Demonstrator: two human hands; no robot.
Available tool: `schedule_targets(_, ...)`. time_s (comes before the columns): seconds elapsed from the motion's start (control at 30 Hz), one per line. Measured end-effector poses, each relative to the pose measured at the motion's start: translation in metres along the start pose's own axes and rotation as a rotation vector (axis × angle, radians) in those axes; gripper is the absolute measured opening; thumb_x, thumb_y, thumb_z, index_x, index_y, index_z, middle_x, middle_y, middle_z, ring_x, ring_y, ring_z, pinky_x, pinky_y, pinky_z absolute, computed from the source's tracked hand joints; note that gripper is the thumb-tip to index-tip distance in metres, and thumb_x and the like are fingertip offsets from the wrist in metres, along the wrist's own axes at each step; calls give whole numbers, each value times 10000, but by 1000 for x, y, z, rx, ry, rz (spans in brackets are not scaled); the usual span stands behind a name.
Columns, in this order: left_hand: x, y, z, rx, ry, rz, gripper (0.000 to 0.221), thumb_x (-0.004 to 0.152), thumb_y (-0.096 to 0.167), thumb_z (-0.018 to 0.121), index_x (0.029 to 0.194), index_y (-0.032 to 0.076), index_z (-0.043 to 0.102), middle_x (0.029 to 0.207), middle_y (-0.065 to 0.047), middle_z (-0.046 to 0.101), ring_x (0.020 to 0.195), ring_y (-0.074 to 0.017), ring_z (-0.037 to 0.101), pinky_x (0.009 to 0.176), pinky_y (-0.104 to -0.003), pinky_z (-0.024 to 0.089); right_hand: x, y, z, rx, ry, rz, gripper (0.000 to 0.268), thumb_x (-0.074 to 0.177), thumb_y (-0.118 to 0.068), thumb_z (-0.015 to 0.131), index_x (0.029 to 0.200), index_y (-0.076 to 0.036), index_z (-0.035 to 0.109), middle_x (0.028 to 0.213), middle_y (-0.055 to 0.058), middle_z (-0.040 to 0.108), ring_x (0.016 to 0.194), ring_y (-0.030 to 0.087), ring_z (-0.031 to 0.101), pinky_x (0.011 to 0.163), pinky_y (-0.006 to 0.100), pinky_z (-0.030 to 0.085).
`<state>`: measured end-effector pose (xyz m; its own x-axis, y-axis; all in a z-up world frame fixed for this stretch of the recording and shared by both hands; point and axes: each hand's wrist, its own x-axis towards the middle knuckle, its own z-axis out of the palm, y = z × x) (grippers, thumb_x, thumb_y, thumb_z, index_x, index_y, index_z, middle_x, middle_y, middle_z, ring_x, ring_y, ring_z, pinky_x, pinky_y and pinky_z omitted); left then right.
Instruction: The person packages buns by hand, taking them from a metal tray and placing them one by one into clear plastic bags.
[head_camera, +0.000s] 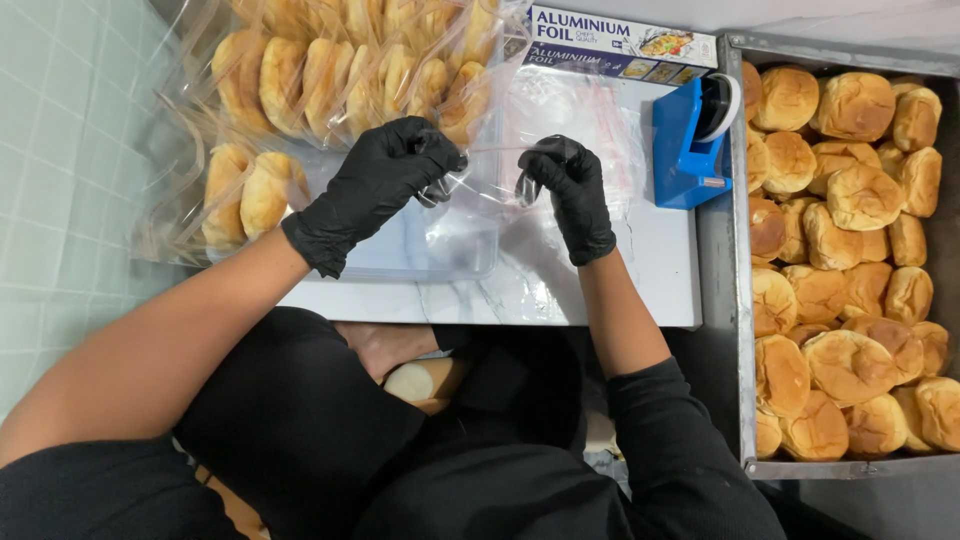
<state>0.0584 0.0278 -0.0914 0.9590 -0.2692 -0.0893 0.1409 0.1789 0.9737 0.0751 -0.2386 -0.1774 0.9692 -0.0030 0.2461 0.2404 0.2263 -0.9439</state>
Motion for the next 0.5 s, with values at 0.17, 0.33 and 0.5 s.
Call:
schedule_targets(0.17, -3, 14, -3, 26, -23, -10, 156, 959, 178, 789, 1038, 63, 718, 823, -131, 754, 604, -164, 725, 505, -216, 564, -2, -12, 6, 71, -66, 10, 82, 950, 6, 707, 1025, 25, 679, 995, 199, 728, 812, 229, 731, 663, 275, 564)
schedule_targets(0.33, -3, 23, 5, 42, -46, -15, 147, 945, 149, 771, 1067, 67, 764, 906, -117, 787, 580, -114, 689, 453, -150, 468, -4, -33, 23, -37, -75, 39, 116, 952, -37, 724, 1019, 52, 694, 809, 180, 719, 654, 216, 712, 584, 275, 559)
schedule_targets(0.5, 0, 15, -2, 41, -53, 3, 130, 945, 161, 809, 981, 51, 750, 740, -103, 729, 514, -127, 644, 432, -185, 461, -8, -44, 33, -172, -45, 60, 103, 952, -71, 751, 918, 18, 711, 785, 137, 710, 666, 170, 672, 600, 244, 508)
